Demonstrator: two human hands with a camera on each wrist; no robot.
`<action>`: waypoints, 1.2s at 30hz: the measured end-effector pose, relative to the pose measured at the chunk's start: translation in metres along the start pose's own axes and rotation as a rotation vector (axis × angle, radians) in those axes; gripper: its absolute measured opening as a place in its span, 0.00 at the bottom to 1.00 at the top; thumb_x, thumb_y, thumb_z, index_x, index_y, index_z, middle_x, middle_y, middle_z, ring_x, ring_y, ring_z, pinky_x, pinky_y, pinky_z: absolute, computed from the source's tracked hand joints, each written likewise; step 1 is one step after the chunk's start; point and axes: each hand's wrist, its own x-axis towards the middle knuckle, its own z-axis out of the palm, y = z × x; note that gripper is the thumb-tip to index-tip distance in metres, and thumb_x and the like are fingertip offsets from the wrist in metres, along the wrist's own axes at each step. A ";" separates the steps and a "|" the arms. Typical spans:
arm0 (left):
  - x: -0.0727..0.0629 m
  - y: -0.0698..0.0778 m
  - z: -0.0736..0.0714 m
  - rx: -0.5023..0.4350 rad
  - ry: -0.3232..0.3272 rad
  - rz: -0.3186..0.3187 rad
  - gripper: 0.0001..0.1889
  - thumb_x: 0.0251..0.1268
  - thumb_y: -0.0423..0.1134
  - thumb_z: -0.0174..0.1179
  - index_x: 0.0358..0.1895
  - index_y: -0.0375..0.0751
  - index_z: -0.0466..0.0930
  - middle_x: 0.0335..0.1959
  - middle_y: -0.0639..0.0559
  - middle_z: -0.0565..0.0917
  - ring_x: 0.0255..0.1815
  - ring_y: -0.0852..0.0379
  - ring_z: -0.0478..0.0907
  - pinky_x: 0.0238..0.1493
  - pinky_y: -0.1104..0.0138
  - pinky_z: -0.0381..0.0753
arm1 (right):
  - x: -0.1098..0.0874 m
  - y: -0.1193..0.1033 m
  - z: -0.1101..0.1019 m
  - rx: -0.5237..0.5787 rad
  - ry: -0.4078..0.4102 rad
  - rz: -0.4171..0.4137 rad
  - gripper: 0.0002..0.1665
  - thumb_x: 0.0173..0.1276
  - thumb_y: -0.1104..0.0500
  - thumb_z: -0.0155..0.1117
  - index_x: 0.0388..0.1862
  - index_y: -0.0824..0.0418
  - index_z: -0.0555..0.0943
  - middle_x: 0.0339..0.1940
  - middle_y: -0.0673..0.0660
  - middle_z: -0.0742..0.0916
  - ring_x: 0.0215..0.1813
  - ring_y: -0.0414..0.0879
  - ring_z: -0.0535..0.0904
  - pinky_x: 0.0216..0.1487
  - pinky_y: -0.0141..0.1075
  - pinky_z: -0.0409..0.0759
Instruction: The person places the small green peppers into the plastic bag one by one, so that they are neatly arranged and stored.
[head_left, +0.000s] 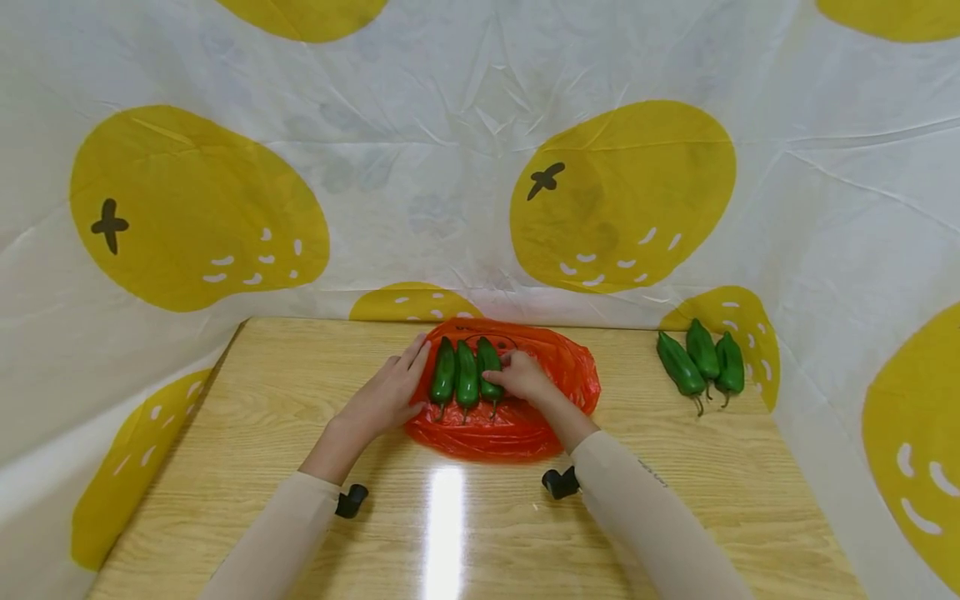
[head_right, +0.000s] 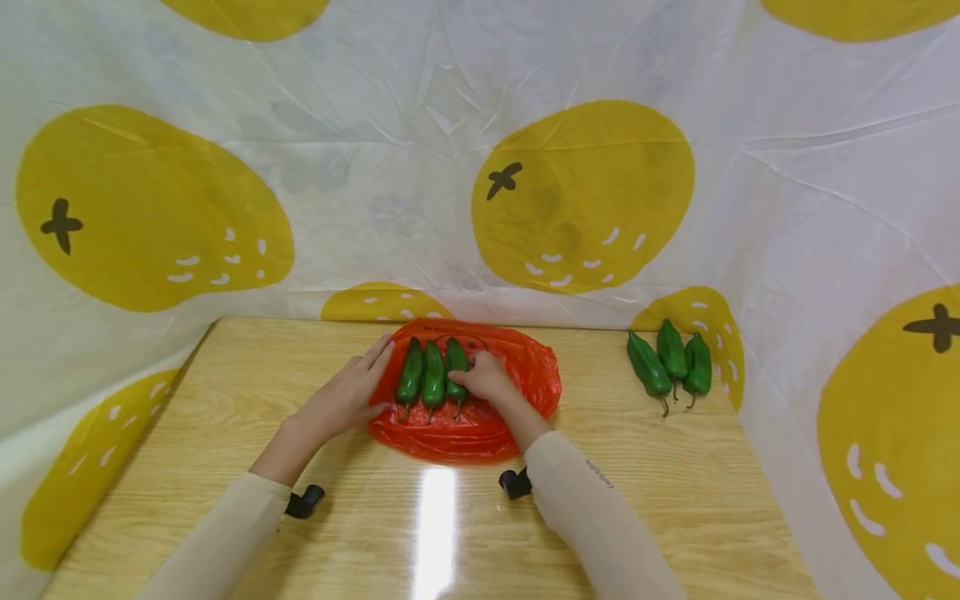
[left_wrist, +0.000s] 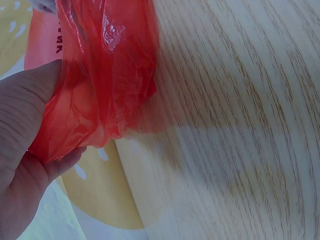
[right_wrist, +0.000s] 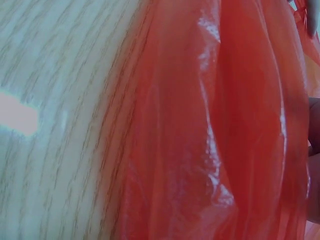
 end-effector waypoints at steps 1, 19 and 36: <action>0.000 0.000 0.000 0.000 -0.005 -0.003 0.55 0.60 0.44 0.76 0.82 0.29 0.48 0.85 0.36 0.50 0.63 0.32 0.76 0.66 0.50 0.80 | 0.000 0.000 0.000 0.004 -0.002 0.000 0.32 0.73 0.53 0.69 0.66 0.74 0.76 0.59 0.67 0.85 0.57 0.56 0.81 0.59 0.47 0.82; -0.001 0.001 -0.001 0.017 0.006 0.003 0.55 0.60 0.44 0.77 0.82 0.28 0.49 0.84 0.34 0.52 0.62 0.33 0.77 0.66 0.51 0.80 | 0.001 0.007 0.005 0.017 0.017 -0.006 0.40 0.65 0.50 0.77 0.65 0.75 0.75 0.61 0.69 0.83 0.60 0.59 0.81 0.63 0.50 0.81; 0.000 0.001 -0.005 0.018 0.002 0.004 0.56 0.60 0.44 0.76 0.82 0.29 0.47 0.85 0.35 0.50 0.62 0.33 0.77 0.65 0.51 0.80 | -0.003 0.007 0.000 0.035 0.013 -0.023 0.42 0.67 0.50 0.75 0.70 0.73 0.71 0.54 0.68 0.87 0.55 0.57 0.85 0.57 0.46 0.85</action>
